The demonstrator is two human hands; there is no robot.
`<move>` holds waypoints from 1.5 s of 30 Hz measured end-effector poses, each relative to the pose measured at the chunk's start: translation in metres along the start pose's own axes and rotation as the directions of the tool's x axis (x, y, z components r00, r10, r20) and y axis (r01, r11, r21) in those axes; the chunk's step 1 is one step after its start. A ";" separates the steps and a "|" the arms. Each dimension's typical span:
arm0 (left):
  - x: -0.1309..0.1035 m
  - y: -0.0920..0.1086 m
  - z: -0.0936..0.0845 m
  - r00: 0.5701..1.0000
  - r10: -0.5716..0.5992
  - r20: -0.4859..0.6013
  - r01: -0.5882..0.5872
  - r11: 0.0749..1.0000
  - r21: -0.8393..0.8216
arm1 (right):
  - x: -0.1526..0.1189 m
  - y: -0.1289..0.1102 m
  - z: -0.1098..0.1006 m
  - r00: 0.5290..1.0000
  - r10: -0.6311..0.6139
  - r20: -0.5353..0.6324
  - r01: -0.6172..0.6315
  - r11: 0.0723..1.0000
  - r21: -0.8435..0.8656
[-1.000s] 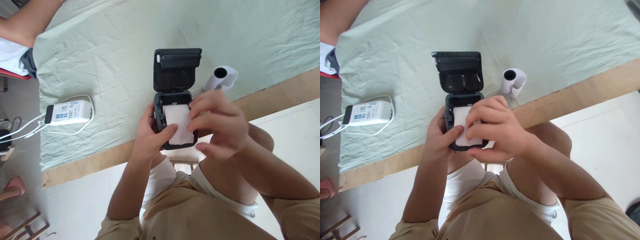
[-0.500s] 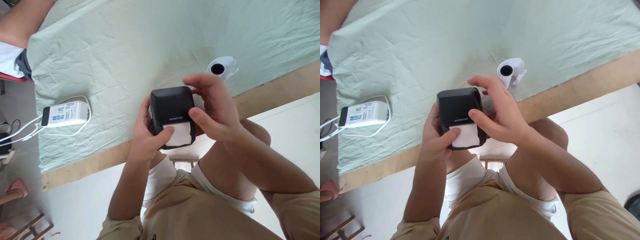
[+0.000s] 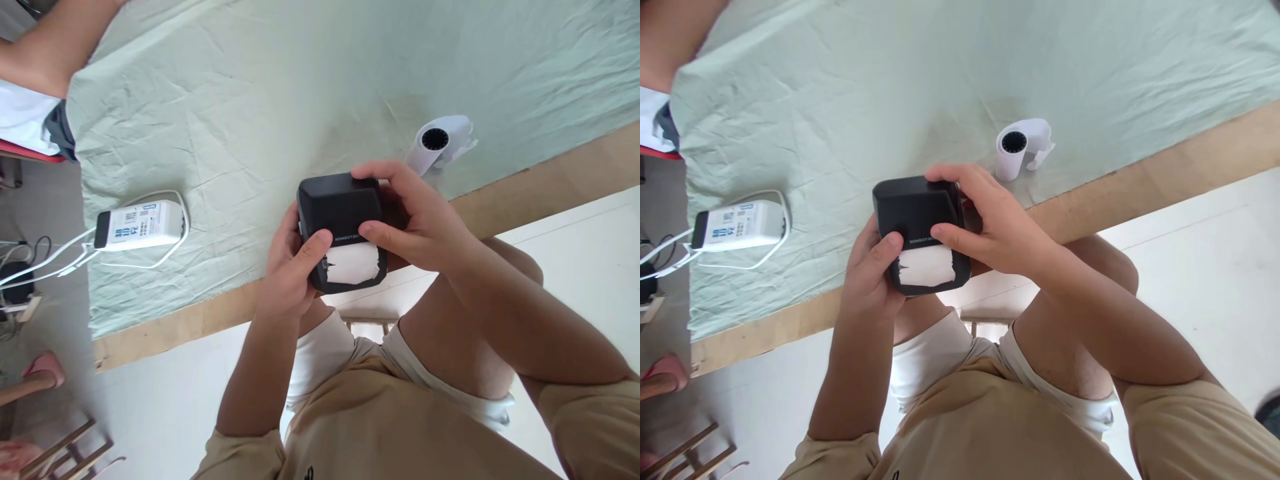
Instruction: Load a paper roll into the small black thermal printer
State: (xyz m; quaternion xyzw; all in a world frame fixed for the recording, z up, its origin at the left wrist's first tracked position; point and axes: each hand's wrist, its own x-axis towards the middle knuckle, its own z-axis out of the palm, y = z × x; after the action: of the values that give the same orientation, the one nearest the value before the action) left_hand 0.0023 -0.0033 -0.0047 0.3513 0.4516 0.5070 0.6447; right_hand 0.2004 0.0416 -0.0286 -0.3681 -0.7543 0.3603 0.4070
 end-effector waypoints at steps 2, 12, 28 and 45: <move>0.000 -0.002 0.001 0.999 0.054 -0.009 -0.054 0.998 -0.017 | 0.000 0.001 0.001 1.000 -0.013 -0.009 0.013 1.000 0.014; 0.009 -0.007 0.005 0.973 -0.022 -0.229 0.000 0.996 -0.095 | -0.003 0.003 0.003 0.989 -0.046 -0.138 0.045 0.999 -0.011; 0.009 -0.010 0.001 0.958 0.015 -0.288 -0.044 0.994 -0.095 | 0.005 -0.050 -0.005 0.940 -0.036 -0.339 -0.015 0.989 -0.148; 0.003 -0.003 0.004 0.994 0.020 -0.112 -0.029 0.996 -0.080 | 0.032 -0.065 -0.021 0.988 0.010 0.154 0.088 0.785 -0.613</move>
State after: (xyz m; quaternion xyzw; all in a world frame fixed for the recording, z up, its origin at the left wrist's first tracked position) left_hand 0.0069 -0.0007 -0.0068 0.3015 0.4614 0.5515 0.6262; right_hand 0.1891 0.0438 0.0458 -0.4374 -0.8662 0.1117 0.2144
